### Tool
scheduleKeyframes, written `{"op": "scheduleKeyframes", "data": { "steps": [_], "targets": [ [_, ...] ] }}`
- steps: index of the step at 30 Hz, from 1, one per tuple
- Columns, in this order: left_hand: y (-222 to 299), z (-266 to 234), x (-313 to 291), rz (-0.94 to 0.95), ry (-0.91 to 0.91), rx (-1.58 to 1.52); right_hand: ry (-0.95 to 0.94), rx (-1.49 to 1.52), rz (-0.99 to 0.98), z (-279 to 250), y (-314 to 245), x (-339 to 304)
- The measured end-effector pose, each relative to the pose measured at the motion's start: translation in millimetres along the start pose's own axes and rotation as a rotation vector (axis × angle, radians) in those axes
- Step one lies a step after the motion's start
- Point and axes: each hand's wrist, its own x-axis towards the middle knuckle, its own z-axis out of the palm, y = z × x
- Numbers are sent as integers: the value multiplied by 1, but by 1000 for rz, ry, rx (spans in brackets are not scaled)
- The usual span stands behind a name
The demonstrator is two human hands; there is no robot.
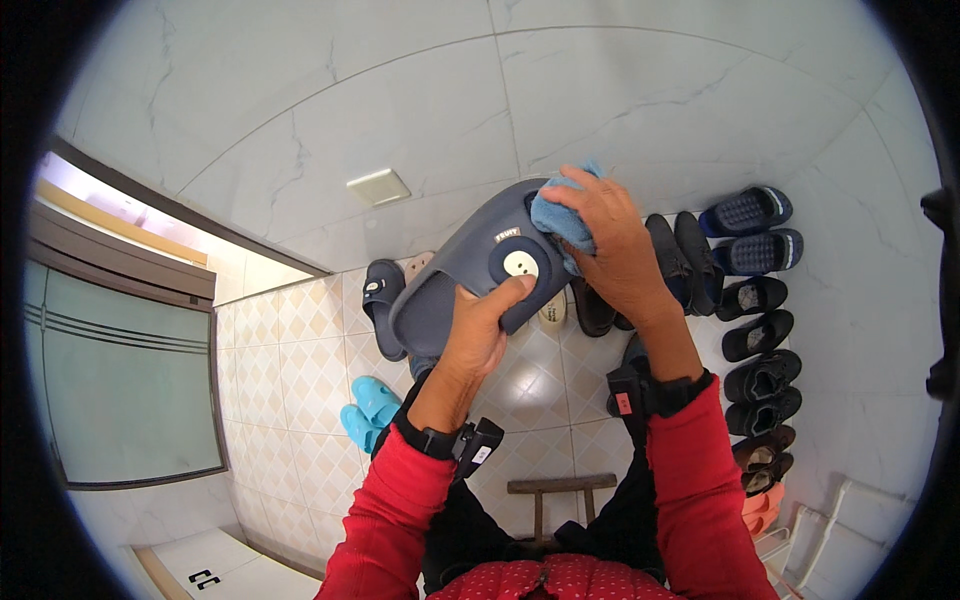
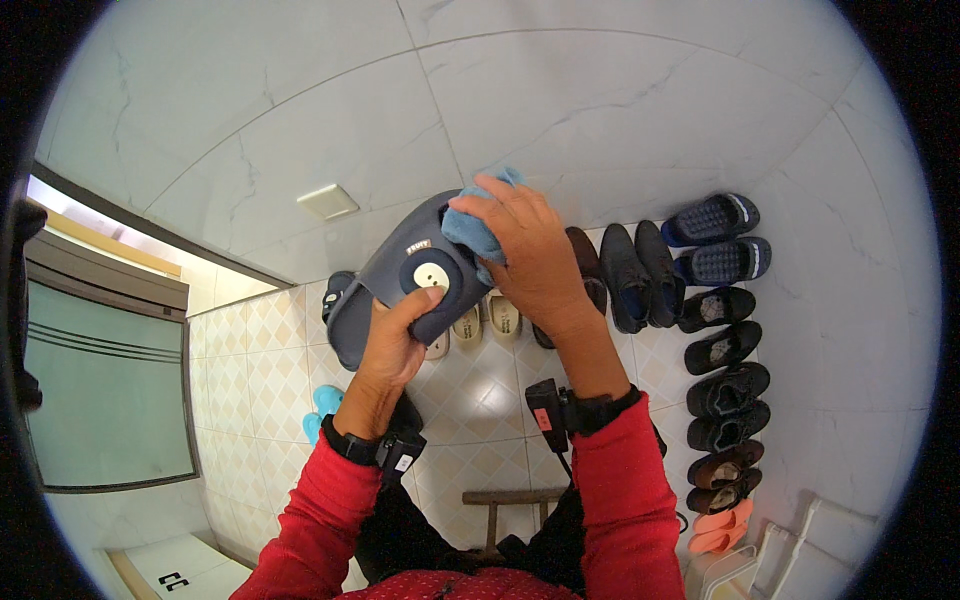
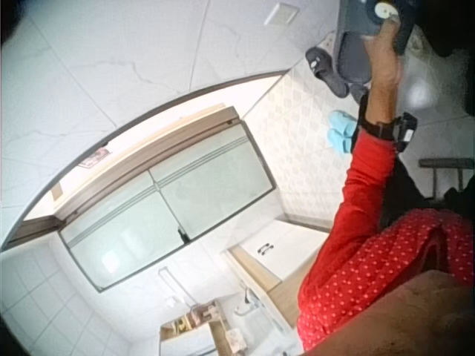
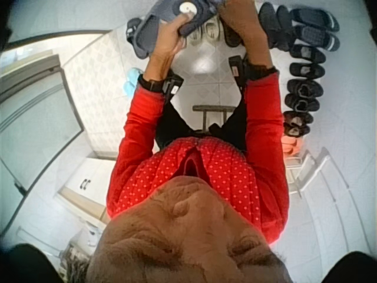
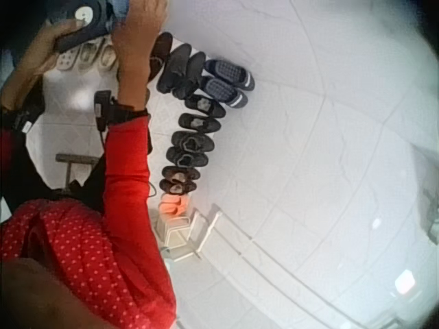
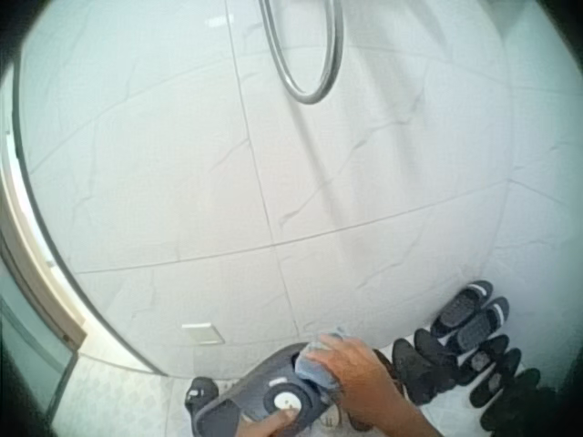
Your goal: The person wipes a light blue slipper with a cloth, then places it on the floor. They pick up a dark grey slipper and continue wiping it with the same cloth, focusing on the top surface and edges.
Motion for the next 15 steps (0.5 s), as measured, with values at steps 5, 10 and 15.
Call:
{"op": "scheduleKeyframes", "data": {
  "steps": [5, 10, 15],
  "targets": [
    [-2, 1, -4, -14, -40, 84, -15, 34, 122, 3, 1, -5],
    [-2, 2, -5, -17, -65, 124, 78, 14, 133, 1, 7, -3],
    [-2, 1, -5, -25, -42, 91, 169, 81, 294, 4, 3, 0]
  ]
}}
